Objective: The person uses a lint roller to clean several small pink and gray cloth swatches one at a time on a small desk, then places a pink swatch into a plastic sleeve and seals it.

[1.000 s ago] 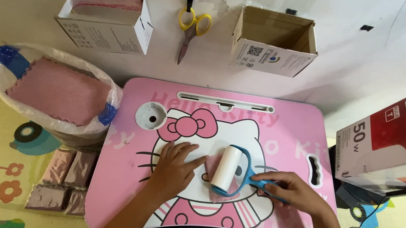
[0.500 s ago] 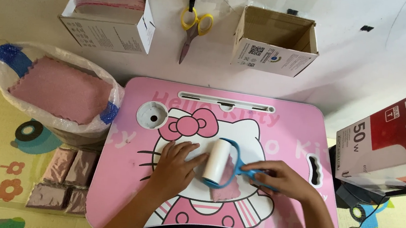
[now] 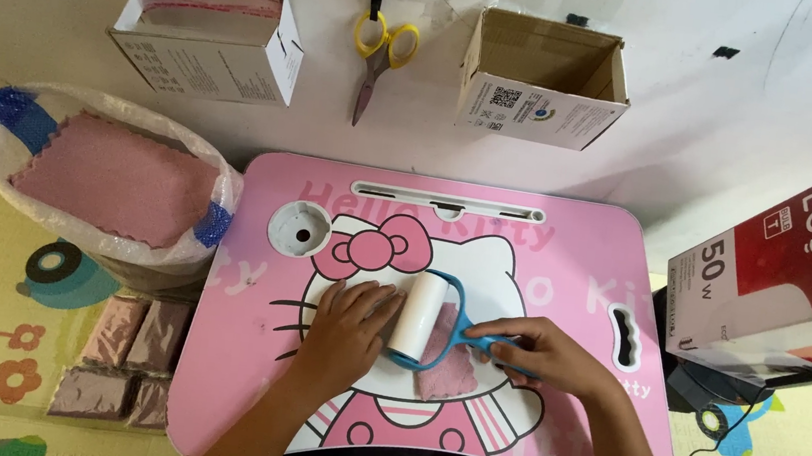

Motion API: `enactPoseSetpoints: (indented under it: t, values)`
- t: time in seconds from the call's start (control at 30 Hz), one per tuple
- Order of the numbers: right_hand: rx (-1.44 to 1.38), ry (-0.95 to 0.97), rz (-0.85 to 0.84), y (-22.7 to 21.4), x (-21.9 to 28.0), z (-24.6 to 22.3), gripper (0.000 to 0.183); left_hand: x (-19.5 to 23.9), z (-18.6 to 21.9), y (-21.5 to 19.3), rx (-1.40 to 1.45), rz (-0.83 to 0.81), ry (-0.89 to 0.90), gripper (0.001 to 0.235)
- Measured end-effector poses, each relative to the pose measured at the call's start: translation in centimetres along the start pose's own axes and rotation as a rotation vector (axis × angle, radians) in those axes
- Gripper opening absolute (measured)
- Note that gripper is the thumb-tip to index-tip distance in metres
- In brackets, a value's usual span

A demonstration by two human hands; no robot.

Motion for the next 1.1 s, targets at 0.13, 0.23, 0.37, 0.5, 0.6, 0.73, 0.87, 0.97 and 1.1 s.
enactPoseSetpoints:
  t: [0.13, 0.23, 0.37, 0.5, 0.6, 0.73, 0.87, 0.97, 1.1]
  values:
    - [0.028, -0.031, 0.008, -0.2, 0.6, 0.5, 0.036, 0.0, 0.3, -0.4, -0.005, 0.012, 0.025, 0.055]
    - [0.094, -0.073, 0.050, -1.1, 1.9, 1.5, 0.036, -0.1, 0.7, -0.4, -0.037, 0.026, 0.049, 0.054]
    - [0.059, -0.025, 0.097, -1.5, 3.6, 2.7, 0.037, -0.2, 1.0, -0.5, -0.098, 0.019, 0.053, 0.054]
    - [0.037, -0.092, 0.097, -0.1, 2.9, 1.8, 0.038, -0.1, 0.9, -0.3, -0.102, 0.010, 0.057, 0.054]
    - [0.105, -0.212, 0.149, 2.0, 2.6, -0.5, 0.036, -0.1, 0.8, -0.4, -0.078, 0.010, 0.048, 0.054]
    - [0.037, -0.105, 0.282, 4.4, 3.6, 0.7, 0.040, 0.0, 0.6, -0.4, -0.046, 0.010, 0.040, 0.052]
    - [-0.082, 0.086, 0.539, 6.5, 7.3, 4.9, 0.047, -0.2, 1.0, -1.0, -0.073, 0.032, 0.061, 0.063]
    - [-0.096, 0.275, 0.714, 9.0, 10.0, 9.5, 0.049, -0.3, 1.3, -1.0, -0.098, 0.012, 0.078, 0.061]
    - [-0.171, 0.140, 0.541, 12.0, 10.0, 21.8, 0.063, -0.3, 1.4, -0.7, -0.112, -0.018, 0.066, 0.060]
Point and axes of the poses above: each hand's wrist, its own x-axis away from the middle knuckle, its own y-axis out of the palm, z = x × y, the point moved 8 cm from there along -x, towards the middle knuckle, and after that the axes turned 2 degrees about -z, right-handed, at the moved point
